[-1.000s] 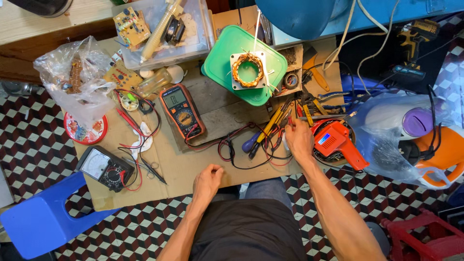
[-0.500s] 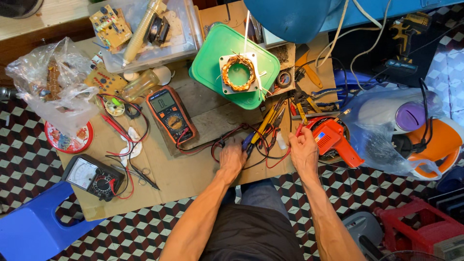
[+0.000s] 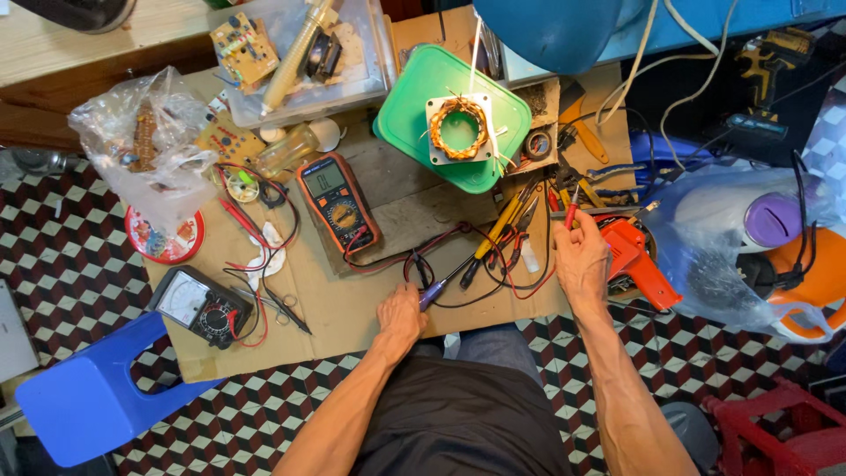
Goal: The person holds a small copper-wound coil assembly and uses a multimeter to test electrical continuity across its terminals. The person repeatedly touches the multimeter probes to different points on the coil while observing the meter display.
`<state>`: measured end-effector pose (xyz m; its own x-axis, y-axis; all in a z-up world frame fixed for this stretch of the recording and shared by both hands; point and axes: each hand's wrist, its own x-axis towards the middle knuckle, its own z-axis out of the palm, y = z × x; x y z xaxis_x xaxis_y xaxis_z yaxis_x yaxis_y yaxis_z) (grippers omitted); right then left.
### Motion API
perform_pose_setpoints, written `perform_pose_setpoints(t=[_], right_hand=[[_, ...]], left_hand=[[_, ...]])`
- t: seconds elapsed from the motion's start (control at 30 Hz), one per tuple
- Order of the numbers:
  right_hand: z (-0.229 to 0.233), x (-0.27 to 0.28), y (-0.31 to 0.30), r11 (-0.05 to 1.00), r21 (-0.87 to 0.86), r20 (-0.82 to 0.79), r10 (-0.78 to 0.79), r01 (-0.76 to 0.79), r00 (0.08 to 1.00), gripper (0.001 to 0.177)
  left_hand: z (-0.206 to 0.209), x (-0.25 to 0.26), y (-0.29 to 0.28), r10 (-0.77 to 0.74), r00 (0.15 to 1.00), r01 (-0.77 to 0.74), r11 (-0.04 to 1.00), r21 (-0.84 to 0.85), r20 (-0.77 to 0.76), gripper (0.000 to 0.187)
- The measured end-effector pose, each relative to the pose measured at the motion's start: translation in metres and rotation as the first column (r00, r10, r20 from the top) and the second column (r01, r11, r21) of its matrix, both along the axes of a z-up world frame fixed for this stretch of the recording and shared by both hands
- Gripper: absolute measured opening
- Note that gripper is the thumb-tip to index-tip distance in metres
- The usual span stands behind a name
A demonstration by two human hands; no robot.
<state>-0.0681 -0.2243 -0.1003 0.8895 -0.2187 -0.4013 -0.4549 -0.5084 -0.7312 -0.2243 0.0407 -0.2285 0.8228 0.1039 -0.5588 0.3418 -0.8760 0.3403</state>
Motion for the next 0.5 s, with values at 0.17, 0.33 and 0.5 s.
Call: perform_pose_setpoints(t=[0.17,0.33,0.5], right_hand=[[0.016,0.006,0.003,1.000,-0.017,0.089,-0.001,0.002,0.996,0.037],[0.033,0.007,0.003,0.993,-0.110,0.083,0.043,-0.034,0.996,0.035],[0.038,-0.002,0.002,0.988,-0.146,0.072,0.064,-0.053,0.995,0.036]], left_hand=[[0.020,0.010,0.012,0.058,0.992,-0.058,0.998,0.001,-0.109,0.051],[0.044,0.019,0.026,0.056,0.993,-0.059,0.998,-0.029,-0.103,0.048],[0.044,0.017,0.041,0.108,0.990,-0.117,0.988,-0.098,-0.091,0.035]])
